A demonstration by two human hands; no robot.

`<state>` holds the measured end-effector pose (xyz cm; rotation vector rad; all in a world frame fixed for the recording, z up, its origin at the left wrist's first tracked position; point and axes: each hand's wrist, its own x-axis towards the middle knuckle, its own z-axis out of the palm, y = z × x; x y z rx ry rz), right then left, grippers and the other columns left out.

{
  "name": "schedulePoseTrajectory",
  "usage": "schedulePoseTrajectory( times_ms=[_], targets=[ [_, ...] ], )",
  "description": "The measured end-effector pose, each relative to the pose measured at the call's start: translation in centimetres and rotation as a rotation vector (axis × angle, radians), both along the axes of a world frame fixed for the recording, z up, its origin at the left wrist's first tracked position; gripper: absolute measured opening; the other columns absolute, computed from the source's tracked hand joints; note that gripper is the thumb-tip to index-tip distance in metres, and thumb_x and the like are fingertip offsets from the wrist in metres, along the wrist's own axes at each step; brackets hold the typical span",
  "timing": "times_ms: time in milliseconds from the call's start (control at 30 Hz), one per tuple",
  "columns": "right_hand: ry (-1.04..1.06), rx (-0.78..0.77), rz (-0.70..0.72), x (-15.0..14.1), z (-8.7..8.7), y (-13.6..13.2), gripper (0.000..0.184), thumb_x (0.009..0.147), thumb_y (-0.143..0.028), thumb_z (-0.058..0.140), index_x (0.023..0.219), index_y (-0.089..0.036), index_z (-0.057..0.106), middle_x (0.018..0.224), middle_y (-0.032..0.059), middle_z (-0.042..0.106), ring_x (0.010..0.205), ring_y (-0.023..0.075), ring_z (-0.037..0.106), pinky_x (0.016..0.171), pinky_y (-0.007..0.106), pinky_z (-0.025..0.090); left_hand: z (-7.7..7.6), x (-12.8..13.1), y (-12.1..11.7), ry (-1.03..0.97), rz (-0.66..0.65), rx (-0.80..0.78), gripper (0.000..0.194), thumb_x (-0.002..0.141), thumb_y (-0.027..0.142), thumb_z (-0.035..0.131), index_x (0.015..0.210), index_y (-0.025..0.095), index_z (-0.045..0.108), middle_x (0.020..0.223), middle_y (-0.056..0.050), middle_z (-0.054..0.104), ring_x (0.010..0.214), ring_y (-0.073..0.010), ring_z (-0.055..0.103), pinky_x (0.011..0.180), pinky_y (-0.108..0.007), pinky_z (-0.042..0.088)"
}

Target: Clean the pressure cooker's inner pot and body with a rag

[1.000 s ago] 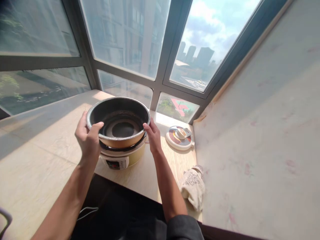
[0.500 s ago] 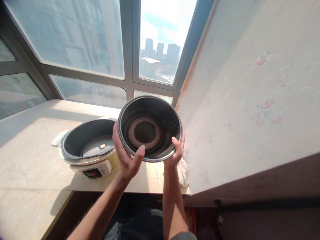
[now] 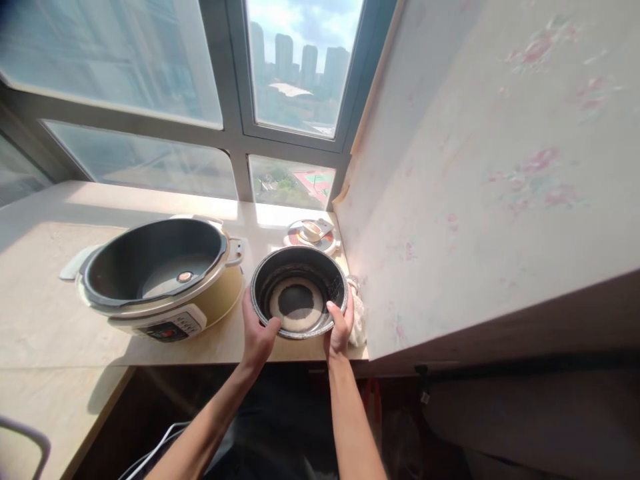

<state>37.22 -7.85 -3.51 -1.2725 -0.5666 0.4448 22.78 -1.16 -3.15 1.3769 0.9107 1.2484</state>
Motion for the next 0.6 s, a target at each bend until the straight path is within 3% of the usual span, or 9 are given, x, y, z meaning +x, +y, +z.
schedulePoseTrajectory(
  times_ms=[167, 400, 600],
  targets=[
    [0.137, 0.029, -0.019, -0.9, -2.1, 0.8, 0.089, 0.086, -0.035, 0.065, 0.166, -0.022, 0.029, 0.151, 0.0102, 0.058, 0.136, 0.0309, 0.059, 0.123, 0.053, 0.038, -1.4, -1.1, 0.4, 0.01, 0.032, -0.035, 0.099, 0.07, 0.015, 0.062, 0.161, 0.02, 0.025, 0.164, -0.016, 0.037, 0.155, -0.0311, 0.036, 0.13, -0.043, 0.025],
    [0.205, 0.071, -0.028, -1.2, -4.0, 1.3, 0.076, 0.079, -0.029, 0.072, 0.153, -0.024, 0.053, 0.135, 0.0072, 0.068, 0.126, 0.0251, 0.063, 0.121, 0.048, 0.04, -3.2, -1.5, 0.9, -0.055, 0.119, -0.066, 0.1, 0.062, 0.014, 0.065, 0.157, 0.013, 0.033, 0.159, -0.02, 0.043, 0.151, -0.0355, 0.041, 0.129, -0.047, 0.028],
    [0.209, 0.028, -0.011, -1.5, -4.8, 1.4, 0.078, 0.077, -0.028, 0.068, 0.153, -0.024, 0.052, 0.127, 0.0066, 0.071, 0.121, 0.0247, 0.065, 0.119, 0.05, 0.041, -4.4, -1.8, 1.1, -0.064, 0.154, -0.059, 0.1, 0.061, 0.013, 0.065, 0.156, 0.014, 0.036, 0.16, -0.019, 0.043, 0.151, -0.0361, 0.039, 0.129, -0.048, 0.026]
  ],
)
